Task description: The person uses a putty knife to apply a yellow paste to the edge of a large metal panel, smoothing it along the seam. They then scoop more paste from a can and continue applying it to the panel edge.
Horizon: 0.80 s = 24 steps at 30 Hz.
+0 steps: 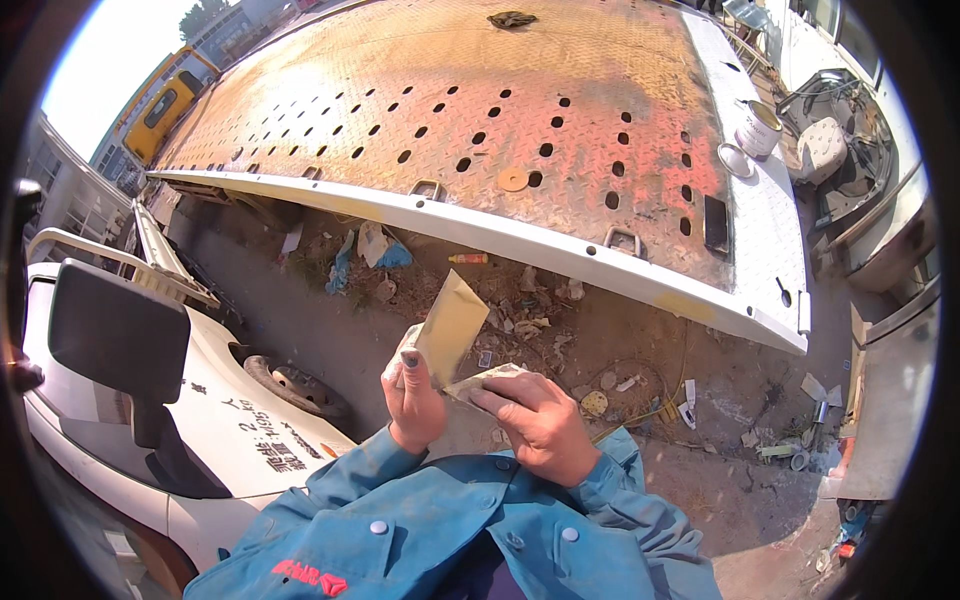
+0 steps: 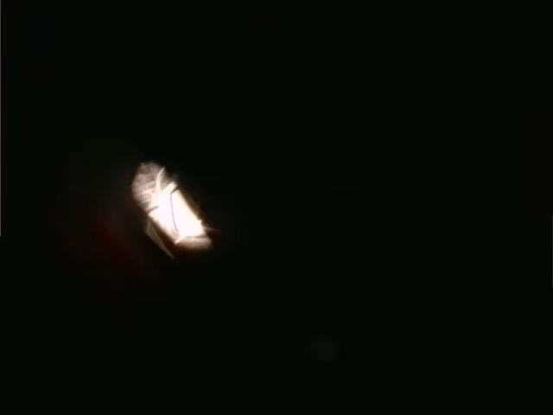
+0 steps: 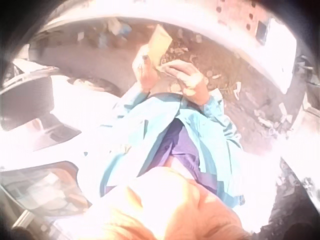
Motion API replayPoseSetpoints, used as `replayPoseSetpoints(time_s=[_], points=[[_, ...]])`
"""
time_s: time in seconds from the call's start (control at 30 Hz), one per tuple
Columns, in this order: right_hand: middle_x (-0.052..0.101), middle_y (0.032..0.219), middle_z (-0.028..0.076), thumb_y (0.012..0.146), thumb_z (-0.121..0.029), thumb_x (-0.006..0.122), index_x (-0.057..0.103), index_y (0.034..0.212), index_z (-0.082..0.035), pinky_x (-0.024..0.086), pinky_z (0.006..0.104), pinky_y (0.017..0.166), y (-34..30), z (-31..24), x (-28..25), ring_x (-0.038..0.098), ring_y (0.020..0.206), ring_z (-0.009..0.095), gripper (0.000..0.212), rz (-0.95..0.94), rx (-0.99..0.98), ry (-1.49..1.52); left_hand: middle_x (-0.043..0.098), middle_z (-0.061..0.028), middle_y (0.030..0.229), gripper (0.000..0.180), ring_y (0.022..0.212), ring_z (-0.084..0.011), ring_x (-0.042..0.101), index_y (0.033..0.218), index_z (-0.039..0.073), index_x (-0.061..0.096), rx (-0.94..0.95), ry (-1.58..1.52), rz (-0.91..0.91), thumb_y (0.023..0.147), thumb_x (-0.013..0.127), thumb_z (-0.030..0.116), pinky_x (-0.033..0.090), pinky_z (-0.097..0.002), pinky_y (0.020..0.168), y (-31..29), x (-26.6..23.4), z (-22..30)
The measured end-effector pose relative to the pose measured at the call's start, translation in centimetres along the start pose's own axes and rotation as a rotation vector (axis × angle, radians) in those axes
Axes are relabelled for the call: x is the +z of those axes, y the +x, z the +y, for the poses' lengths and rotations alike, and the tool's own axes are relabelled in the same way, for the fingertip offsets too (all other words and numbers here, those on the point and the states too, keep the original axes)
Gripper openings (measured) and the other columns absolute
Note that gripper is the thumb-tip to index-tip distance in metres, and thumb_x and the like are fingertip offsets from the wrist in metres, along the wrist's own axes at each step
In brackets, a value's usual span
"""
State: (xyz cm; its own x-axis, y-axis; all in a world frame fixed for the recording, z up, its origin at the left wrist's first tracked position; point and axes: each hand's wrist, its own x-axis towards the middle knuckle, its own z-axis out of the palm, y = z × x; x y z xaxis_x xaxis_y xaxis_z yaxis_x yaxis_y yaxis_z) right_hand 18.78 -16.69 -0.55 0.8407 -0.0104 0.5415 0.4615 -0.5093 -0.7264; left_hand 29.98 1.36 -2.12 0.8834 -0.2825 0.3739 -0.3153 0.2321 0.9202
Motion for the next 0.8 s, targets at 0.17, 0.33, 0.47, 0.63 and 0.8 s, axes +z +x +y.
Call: replayPoseSetpoints(time_s=[0.17,0.33,0.47,0.63,0.8], points=[[0.074,0.145,0.017,0.112,0.004,0.061,0.073,0.147,-0.001,0.057,0.0379,0.111,3.3,3.1,-3.5,0.071,0.132,0.025,0.037,0.448,0.261,0.331,0.076,-0.0153,0.133,0.067,0.116,-0.0236,0.074,0.149,-0.009,0.063,-0.458,-0.445,-0.071,0.122,0.051,0.051,0.059,-0.0394,0.102,4.0,0.1,-2.3],[0.072,0.149,0.018,0.118,-0.007,0.059,0.064,0.159,0.0,0.055,0.0379,0.114,6.7,4.7,-1.3,0.068,0.137,0.025,0.042,0.603,0.301,0.511,0.071,-0.0222,0.148,0.07,0.135,-0.0343,0.072,0.156,-0.01,0.056,-0.639,-0.712,-0.158,0.122,0.049,0.051,0.055,-0.0491,0.117,6.3,2.3,-6.2],[0.073,0.143,0.019,0.11,-0.001,0.069,0.071,0.152,-0.003,0.06,0.0425,0.108,5.6,7.7,-1.1,0.074,0.128,0.037,0.042,0.401,0.234,-0.094,0.071,-0.0215,0.149,0.07,0.135,-0.0339,0.072,0.156,-0.009,0.057,-0.751,-0.787,-0.198,0.121,0.051,0.051,0.055,-0.0483,0.118,9.7,2.7,-8.4],[0.075,0.138,0.017,0.095,0.008,0.076,0.079,0.143,-0.007,0.064,0.0452,0.103,5.6,8.3,-0.8,0.076,0.121,0.041,0.05,0.453,0.273,-0.621,0.072,-0.0198,0.148,0.068,0.134,-0.0325,0.072,0.156,-0.006,0.058,-0.841,-0.823,-0.278,0.121,0.051,0.052,0.056,-0.0474,0.117,13.8,1.8,-11.0],[0.072,0.143,0.011,0.099,-0.006,0.076,0.084,0.137,-0.022,0.052,0.0589,0.121,9.1,7.5,4.9,0.066,0.133,0.034,0.042,0.451,0.248,-0.924,0.074,-0.019,0.142,0.066,0.127,-0.0308,0.075,0.153,-0.007,0.059,-0.84,-0.752,-0.413,0.122,0.049,0.05,0.06,-0.0461,0.11,17.0,0.9,-11.9]])
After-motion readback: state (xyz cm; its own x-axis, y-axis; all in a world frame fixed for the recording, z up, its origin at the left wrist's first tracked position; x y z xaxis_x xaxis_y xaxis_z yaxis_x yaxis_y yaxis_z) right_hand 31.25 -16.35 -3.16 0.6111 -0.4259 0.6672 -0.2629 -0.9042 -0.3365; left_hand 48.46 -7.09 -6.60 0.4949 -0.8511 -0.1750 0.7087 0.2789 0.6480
